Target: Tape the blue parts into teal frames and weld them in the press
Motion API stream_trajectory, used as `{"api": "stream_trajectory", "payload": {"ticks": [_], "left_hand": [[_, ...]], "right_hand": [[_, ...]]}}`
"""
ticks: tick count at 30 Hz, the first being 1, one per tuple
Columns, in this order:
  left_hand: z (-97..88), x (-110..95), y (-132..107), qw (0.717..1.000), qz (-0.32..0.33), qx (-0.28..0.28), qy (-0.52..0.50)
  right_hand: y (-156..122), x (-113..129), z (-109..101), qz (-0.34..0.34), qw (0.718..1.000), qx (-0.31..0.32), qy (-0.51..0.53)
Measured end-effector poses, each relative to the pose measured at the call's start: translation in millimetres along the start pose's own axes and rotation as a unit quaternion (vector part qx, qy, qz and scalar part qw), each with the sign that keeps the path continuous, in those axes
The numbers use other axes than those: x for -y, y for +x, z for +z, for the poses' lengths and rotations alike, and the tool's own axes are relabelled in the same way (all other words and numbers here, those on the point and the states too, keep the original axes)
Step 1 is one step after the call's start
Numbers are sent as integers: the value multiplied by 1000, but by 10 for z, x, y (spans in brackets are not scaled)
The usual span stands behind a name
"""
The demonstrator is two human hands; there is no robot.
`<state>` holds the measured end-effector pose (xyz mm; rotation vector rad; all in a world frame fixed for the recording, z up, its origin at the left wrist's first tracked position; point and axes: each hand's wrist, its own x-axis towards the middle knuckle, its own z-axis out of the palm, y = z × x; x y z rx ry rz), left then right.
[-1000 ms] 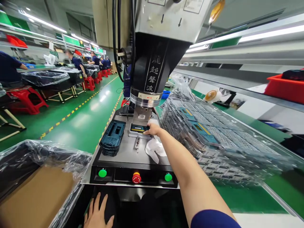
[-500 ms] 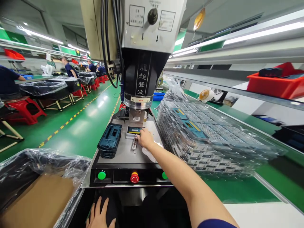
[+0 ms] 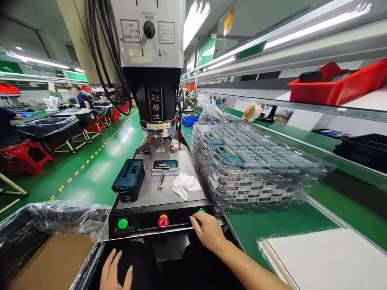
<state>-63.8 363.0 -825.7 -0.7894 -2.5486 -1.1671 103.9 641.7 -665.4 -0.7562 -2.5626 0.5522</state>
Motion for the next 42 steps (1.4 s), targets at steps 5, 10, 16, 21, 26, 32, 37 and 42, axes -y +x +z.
{"api": "stream_trajectory", "payload": {"ticks": [5, 10, 16, 21, 26, 32, 37, 42], "left_hand": [[-240, -464, 470, 994, 97, -36, 23], [-114, -561, 626, 981, 161, 4, 105], [-26, -528, 576, 973, 145, 34, 175], [-86, -571, 566, 973, 157, 34, 166], [-147, -561, 584, 968, 153, 66, 189], [-221, -580, 560, 982, 116, 70, 129], [-68, -225, 316, 991, 86, 82, 67], [240, 124, 35, 934, 17, 289, 211]], "right_hand": [[-51, -261, 60, 48, 997, -57, 35], [-49, -294, 114, 41, 997, -63, 17], [-56, -311, 118, 58, 997, -40, -20], [-64, -317, 96, 54, 998, -32, 1], [-64, -305, 93, 83, 996, -14, -6], [-65, -300, 76, 70, 997, -22, 28], [-85, -266, 49, 43, 996, -43, 71], [-87, -230, 53, 21, 994, -58, 88]]}}
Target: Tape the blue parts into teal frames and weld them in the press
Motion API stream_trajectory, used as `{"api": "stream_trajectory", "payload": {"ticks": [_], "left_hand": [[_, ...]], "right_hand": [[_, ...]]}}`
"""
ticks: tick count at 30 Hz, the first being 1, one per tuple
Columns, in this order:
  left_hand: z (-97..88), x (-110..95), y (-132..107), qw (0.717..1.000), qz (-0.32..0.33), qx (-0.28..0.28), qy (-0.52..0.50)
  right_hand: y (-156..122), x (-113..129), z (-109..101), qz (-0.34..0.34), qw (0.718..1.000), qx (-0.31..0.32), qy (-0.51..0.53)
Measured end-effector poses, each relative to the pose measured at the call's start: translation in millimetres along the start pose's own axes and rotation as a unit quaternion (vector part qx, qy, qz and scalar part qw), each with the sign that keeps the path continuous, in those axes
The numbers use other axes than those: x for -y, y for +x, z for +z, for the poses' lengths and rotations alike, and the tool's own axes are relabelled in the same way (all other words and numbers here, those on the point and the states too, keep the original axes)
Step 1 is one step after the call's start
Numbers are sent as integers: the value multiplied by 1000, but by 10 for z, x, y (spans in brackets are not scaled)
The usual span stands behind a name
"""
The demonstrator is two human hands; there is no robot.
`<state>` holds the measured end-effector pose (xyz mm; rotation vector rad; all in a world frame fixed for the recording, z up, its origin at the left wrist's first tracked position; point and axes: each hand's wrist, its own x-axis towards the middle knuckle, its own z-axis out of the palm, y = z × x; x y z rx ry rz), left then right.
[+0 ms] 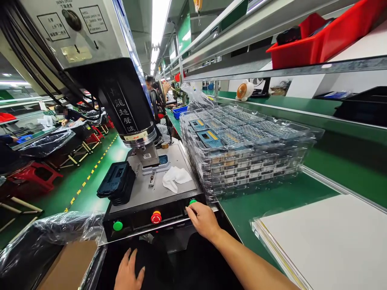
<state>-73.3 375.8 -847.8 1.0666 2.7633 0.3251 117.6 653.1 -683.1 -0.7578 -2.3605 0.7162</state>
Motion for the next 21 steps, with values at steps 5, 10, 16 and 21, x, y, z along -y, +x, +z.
{"api": "stream_trajectory", "payload": {"ticks": [5, 10, 16, 21], "left_hand": [[53, -184, -25, 991, -94, 51, 77], [-58, -265, 100, 990, -115, 56, 56], [-74, -269, 247, 988, -144, 56, 25], [-60, -264, 303, 985, -162, 63, -10]], "right_hand": [[8, -14, 10, 5, 1000, 3, 2], [26, -16, -5, -4, 1000, 7, 5], [11, -3, -7, -32, 999, -5, 22], [109, 97, -59, -67, 997, -30, 21]]}}
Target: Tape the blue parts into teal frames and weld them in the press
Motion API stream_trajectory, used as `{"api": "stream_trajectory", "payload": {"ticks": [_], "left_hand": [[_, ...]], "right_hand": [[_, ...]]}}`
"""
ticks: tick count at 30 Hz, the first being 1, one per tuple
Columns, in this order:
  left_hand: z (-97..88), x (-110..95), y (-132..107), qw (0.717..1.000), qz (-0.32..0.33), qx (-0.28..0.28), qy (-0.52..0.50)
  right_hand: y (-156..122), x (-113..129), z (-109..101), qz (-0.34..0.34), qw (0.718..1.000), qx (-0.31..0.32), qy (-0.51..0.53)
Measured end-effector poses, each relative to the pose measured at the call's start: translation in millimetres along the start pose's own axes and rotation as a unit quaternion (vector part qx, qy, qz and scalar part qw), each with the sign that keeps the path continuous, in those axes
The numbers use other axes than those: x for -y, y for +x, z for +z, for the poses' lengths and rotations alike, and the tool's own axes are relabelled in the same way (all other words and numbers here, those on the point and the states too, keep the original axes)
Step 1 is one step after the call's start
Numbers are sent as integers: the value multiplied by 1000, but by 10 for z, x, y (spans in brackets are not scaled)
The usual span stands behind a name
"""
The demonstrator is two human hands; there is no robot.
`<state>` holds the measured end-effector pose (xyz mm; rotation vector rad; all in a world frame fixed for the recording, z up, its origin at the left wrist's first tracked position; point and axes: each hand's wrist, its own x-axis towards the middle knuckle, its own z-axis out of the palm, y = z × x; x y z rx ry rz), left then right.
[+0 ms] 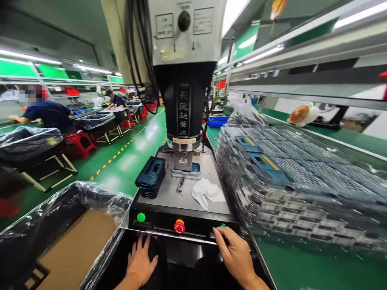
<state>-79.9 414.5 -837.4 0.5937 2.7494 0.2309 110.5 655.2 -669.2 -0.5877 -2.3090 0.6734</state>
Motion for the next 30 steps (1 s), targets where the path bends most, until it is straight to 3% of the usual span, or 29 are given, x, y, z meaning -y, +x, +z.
{"api": "stream_trajectory", "payload": {"ticks": [3, 8, 16, 22, 30], "left_hand": [[8, -1, 19, 1000, 7, -3, -10], [8, -4, 47, 1000, 1, 2, -32], [-90, -8, 46, 998, 4, 4, -56], [74, 53, 135, 997, 0, -15, -80], [246, 96, 193, 993, 11, -41, -108]], "right_hand": [[280, 165, -38, -26, 1000, -2, -12], [1026, 392, 49, -55, 997, 6, -58], [2054, 147, 455, -31, 973, 49, -221], [2388, 48, 691, -21, 954, 122, -273], [2578, -10, 867, -11, 948, 180, -264]]}}
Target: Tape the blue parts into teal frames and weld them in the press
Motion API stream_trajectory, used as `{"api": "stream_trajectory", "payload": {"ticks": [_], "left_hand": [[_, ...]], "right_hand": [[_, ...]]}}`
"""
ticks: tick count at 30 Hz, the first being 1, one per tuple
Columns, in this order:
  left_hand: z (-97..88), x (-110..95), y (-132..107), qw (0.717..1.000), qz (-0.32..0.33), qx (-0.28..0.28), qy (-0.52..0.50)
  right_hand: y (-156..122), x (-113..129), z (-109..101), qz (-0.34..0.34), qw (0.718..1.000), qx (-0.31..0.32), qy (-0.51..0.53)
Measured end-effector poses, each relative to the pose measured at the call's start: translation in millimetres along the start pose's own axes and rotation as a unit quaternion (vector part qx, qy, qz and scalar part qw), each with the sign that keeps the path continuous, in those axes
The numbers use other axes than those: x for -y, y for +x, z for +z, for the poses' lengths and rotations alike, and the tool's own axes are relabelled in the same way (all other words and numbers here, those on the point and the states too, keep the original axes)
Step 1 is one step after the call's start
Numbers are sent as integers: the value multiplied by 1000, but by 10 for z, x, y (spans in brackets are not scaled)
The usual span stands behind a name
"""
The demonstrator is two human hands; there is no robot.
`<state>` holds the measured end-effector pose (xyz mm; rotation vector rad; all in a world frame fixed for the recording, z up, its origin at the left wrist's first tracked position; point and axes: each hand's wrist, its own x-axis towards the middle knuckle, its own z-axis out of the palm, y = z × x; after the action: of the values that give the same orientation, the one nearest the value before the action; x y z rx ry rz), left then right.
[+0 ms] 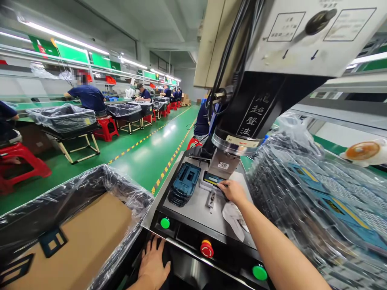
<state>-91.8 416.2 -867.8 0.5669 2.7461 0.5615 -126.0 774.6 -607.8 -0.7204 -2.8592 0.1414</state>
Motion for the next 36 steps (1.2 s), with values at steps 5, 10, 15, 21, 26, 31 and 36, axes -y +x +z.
{"api": "stream_trajectory", "payload": {"ticks": [5, 10, 15, 21, 26, 31, 36], "left_hand": [[0, 1, 30, 1000, 3, -7, -5], [-42, -34, 16, 1000, -1, 2, 6], [-69, -49, -8, 1000, 4, -4, 4], [-108, -56, -51, 1000, 9, -6, 19], [-197, -79, -106, 999, -1, 11, 36], [-306, -93, -154, 999, -4, 29, 34], [-472, -213, -429, 986, -4, 10, -168]], "right_hand": [[9, -64, 67, -74, 997, -5, -3], [-83, -9, 134, -100, 993, -59, -31], [-201, 76, 138, -108, 986, -121, -35], [-595, 196, -68, -200, 961, -186, -42], [-1467, 386, -299, -278, 921, -274, -5], [-2449, 558, -276, -282, 938, -129, 158], [-2954, 514, 158, -88, 940, 170, 283]]}}
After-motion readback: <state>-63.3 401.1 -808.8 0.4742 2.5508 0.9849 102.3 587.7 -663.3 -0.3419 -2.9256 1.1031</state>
